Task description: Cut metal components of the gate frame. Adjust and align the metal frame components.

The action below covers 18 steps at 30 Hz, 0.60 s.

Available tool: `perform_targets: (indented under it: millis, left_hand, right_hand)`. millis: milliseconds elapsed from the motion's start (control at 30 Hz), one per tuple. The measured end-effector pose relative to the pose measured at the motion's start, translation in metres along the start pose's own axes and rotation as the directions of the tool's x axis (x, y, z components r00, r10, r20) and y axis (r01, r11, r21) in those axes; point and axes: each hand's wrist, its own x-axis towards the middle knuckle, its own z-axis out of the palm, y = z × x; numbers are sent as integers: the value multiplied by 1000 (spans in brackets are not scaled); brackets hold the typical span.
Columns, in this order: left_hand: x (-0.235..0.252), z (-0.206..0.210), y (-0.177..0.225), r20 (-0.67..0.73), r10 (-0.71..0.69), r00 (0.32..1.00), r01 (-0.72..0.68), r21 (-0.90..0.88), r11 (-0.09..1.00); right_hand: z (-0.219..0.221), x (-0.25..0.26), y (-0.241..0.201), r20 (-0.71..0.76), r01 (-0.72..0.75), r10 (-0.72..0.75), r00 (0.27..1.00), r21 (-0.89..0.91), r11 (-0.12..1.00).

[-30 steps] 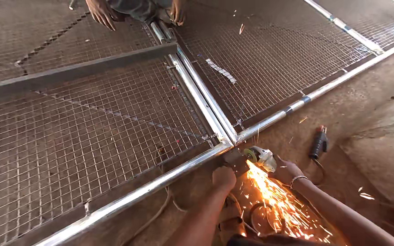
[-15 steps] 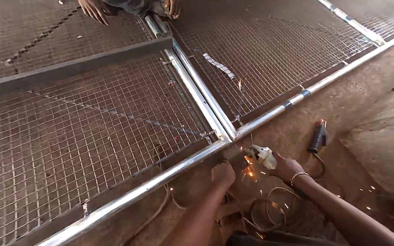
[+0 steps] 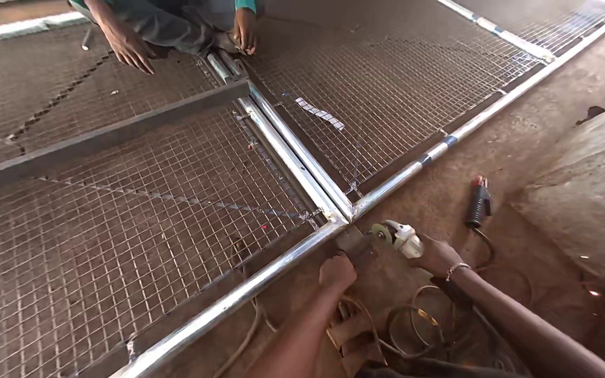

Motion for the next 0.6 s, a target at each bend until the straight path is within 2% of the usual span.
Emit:
perform_targets:
  millis: [100, 167, 267, 333, 433, 600]
  left_hand:
    - [3, -5, -10, 39, 31, 999, -30, -41, 999]
    - [5, -3, -25, 100, 176, 979, -159, -162, 974]
    - [15, 0, -44, 155, 367, 917, -275, -419, 865]
    - [16, 4, -49, 184, 406, 895, -265, -512, 817]
    - [9, 1, -46, 212, 459, 862, -243, -623, 744]
    - [0, -4, -50, 156, 498, 853, -234, -739, 632]
  right_hand:
    - [9, -14, 20, -35, -42, 52, 998, 245, 969]
    - [11, -19, 28, -52, -55, 72, 996, 277, 959]
    - [9, -26, 20, -151, -55, 83, 985, 180, 982]
    - [10, -33, 10, -214, -27, 47, 976, 95, 995]
    - [7, -41, -2, -227, 14, -15, 974, -4, 1000]
    - [10, -48, -6, -249, 55, -86, 965, -126, 990]
